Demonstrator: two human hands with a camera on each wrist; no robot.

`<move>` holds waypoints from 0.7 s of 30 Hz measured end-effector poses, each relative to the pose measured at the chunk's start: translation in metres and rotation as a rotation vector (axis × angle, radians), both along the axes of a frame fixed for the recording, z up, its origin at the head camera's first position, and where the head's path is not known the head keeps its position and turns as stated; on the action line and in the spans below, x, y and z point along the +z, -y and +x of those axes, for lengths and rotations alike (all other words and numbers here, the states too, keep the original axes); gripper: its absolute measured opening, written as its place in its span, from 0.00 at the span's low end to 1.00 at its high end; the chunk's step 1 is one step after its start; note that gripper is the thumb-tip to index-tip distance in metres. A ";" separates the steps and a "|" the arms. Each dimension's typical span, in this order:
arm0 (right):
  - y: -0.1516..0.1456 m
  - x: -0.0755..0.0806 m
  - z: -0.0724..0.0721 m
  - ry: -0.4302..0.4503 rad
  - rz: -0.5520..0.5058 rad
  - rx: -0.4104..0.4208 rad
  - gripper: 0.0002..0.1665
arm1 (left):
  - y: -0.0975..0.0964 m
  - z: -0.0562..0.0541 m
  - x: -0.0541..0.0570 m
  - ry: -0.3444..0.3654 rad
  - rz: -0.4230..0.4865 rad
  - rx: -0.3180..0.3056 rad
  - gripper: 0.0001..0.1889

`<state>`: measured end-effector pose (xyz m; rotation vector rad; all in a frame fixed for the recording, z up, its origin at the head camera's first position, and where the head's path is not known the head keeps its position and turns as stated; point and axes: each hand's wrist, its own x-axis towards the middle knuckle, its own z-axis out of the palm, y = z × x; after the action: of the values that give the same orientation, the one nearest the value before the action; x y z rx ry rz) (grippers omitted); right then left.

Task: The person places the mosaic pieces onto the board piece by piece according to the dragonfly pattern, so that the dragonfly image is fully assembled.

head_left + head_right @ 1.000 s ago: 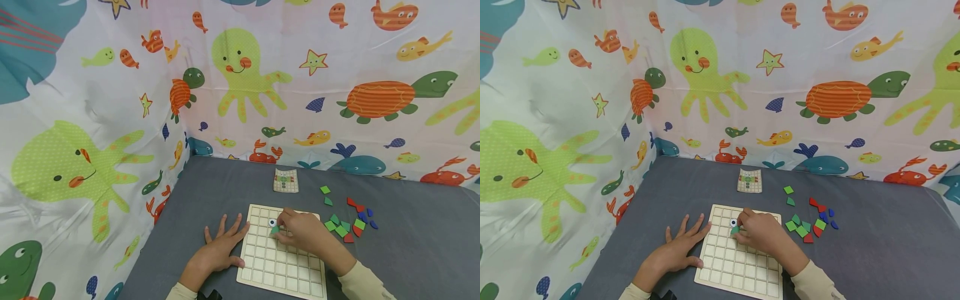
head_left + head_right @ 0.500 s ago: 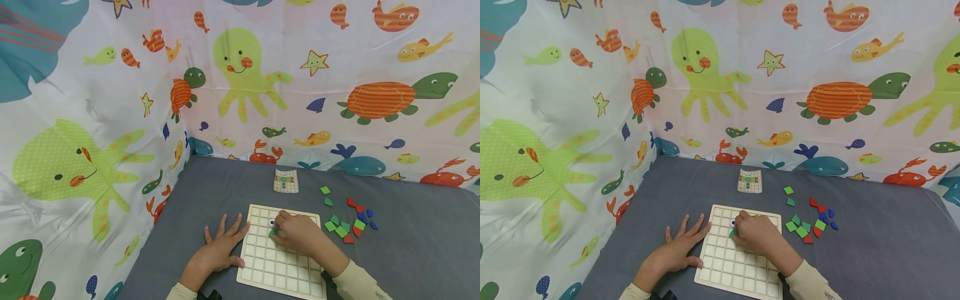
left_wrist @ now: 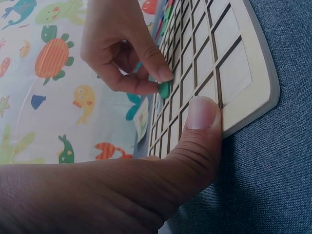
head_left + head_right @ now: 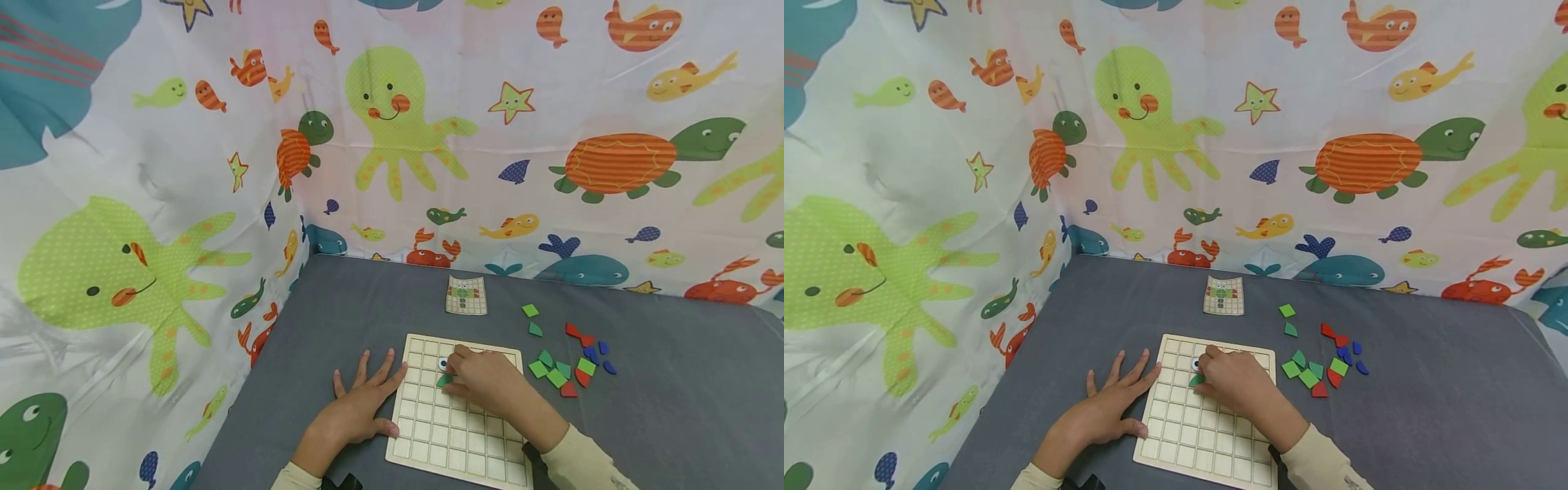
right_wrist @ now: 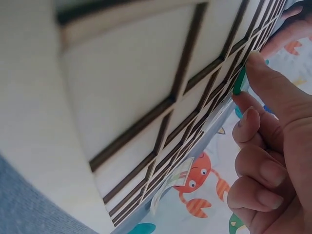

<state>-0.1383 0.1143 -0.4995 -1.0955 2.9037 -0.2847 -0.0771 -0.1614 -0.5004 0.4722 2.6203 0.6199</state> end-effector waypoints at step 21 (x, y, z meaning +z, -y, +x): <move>0.002 0.005 0.005 -0.054 0.029 0.034 0.13 | 0.001 0.000 -0.003 0.004 0.011 -0.004 0.57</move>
<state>-0.1335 0.1126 -0.4947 -1.1646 2.9224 -0.2157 -0.0770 -0.1626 -0.5030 0.4789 2.6125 0.6337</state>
